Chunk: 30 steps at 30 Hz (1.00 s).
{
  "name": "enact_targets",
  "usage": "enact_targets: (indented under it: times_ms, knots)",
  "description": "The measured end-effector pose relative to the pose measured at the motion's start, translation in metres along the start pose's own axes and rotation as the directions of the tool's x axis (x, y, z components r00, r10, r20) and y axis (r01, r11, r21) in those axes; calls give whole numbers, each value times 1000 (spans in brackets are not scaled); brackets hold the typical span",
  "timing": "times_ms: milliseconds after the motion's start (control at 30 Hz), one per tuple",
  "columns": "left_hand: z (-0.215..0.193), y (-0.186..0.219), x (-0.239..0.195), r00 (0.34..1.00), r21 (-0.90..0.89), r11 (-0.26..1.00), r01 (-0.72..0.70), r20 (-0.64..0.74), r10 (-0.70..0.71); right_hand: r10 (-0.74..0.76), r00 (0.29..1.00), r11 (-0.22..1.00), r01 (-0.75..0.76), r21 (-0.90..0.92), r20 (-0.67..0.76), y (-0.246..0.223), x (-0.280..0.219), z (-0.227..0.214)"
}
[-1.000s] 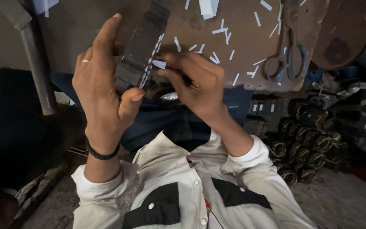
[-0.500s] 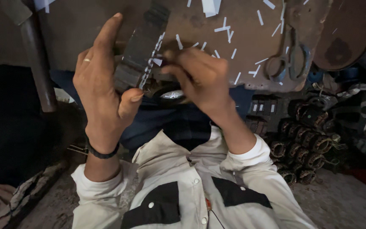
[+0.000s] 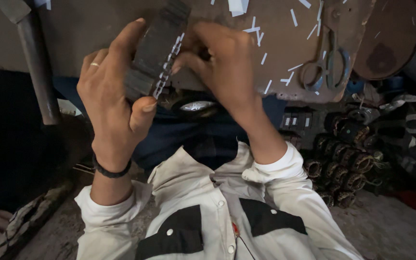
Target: The person inserts white paper strips into the slots of a metal stator core, trimming the strips with shears and folding them by hand before sliding them into the channels.
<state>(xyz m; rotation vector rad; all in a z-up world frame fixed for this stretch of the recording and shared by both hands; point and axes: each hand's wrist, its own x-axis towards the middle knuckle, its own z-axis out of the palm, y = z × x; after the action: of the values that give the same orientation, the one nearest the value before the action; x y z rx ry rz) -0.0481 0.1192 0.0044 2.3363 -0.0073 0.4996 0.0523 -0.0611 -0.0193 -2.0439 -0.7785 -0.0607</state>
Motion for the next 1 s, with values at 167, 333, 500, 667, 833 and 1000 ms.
enact_targets:
  times_ms: [167, 333, 500, 667, 833, 1000]
  knots:
    - [4, -10, -8, 1000, 64, 998, -21, -1, 21, 12, 1000, 998, -13, 63, 22, 3, -3, -2]
    - [14, -19, -17, 992, -166, 986, -35, -123, 15, -78, 993, 992, 68, -108, -93, 14, -10, -24]
    - [20, -3, -16, 966, -514, 858, -15, -230, -121, -98, 981, 959, 48, -278, -170, 33, -12, -58]
    - [34, 3, -6, 951, -609, 792, -41, -268, -156, -100, 987, 922, 44, -385, -126, 47, -6, -59]
    - [60, -10, -3, 952, -632, 768, -105, -286, -105, -193, 980, 943, 170, -286, -54, 57, 6, -52]
    - [70, -14, -13, 942, -826, 544, -147, -284, -178, -184, 981, 938, 157, -308, -62, 58, 5, -52]
